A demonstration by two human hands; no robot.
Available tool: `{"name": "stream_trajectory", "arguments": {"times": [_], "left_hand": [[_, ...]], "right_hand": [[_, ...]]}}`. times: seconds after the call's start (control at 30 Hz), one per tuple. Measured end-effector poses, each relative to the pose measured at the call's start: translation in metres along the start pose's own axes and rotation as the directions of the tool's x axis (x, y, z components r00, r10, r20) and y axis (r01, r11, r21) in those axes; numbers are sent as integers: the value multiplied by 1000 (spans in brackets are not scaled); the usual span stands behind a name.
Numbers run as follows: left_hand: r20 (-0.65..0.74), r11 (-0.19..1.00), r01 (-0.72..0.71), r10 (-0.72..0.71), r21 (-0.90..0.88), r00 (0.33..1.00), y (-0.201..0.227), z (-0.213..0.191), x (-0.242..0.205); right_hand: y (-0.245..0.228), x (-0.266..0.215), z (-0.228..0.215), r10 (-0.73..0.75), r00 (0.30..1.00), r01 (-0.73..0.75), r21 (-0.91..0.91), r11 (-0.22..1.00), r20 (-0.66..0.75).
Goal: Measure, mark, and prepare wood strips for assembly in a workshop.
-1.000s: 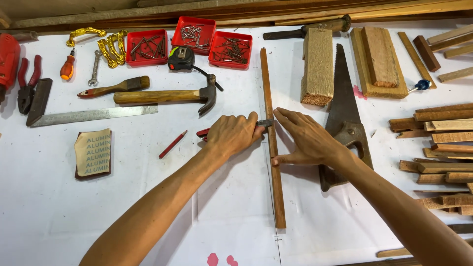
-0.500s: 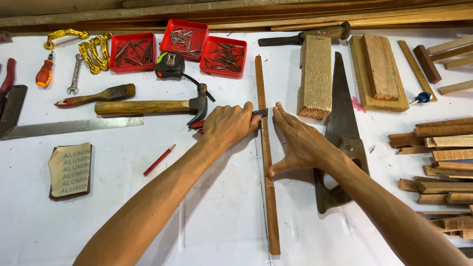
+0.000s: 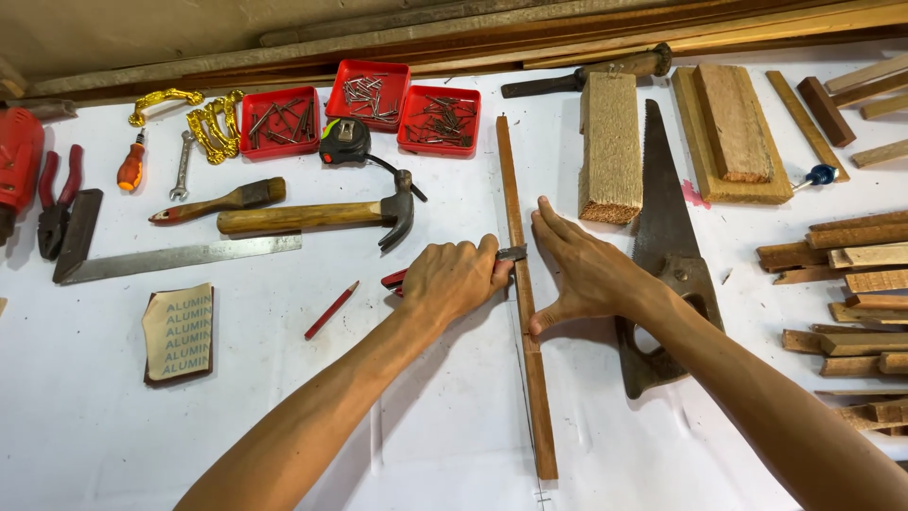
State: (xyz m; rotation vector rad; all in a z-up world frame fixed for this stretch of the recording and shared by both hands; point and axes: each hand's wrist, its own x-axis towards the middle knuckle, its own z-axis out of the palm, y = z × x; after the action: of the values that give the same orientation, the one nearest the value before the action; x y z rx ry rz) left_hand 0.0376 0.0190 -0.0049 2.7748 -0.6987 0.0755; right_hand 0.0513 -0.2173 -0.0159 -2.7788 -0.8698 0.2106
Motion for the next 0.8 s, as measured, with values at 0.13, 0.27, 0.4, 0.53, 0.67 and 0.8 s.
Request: {"name": "stream_trajectory", "arguments": {"times": [0.13,0.27,0.4,0.53,0.67,0.8], "left_hand": [[-8,1000,-14,15,12,1000,-8,2,18],[-28,998,16,-14,65,1000,-21,0,45],[-82,996,47,-41,70,996,-30,4,68],[-42,993,104,-102,60,994,-23,3,65],[-116,997,60,-53,56,992,-12,4,34],[-32,997,70,-69,17,997,6,-2,0]], "right_hand": [[-4,-1,-5,43,999,-44,40,998,23],[-5,1,-6,61,997,-64,68,996,44],[-3,1,-4,55,998,-58,76,995,35],[-4,1,-6,72,996,-76,73,994,56],[1,3,-4,34,997,-39,57,998,73],[2,5,0,80,987,-77,-24,997,136]]}}
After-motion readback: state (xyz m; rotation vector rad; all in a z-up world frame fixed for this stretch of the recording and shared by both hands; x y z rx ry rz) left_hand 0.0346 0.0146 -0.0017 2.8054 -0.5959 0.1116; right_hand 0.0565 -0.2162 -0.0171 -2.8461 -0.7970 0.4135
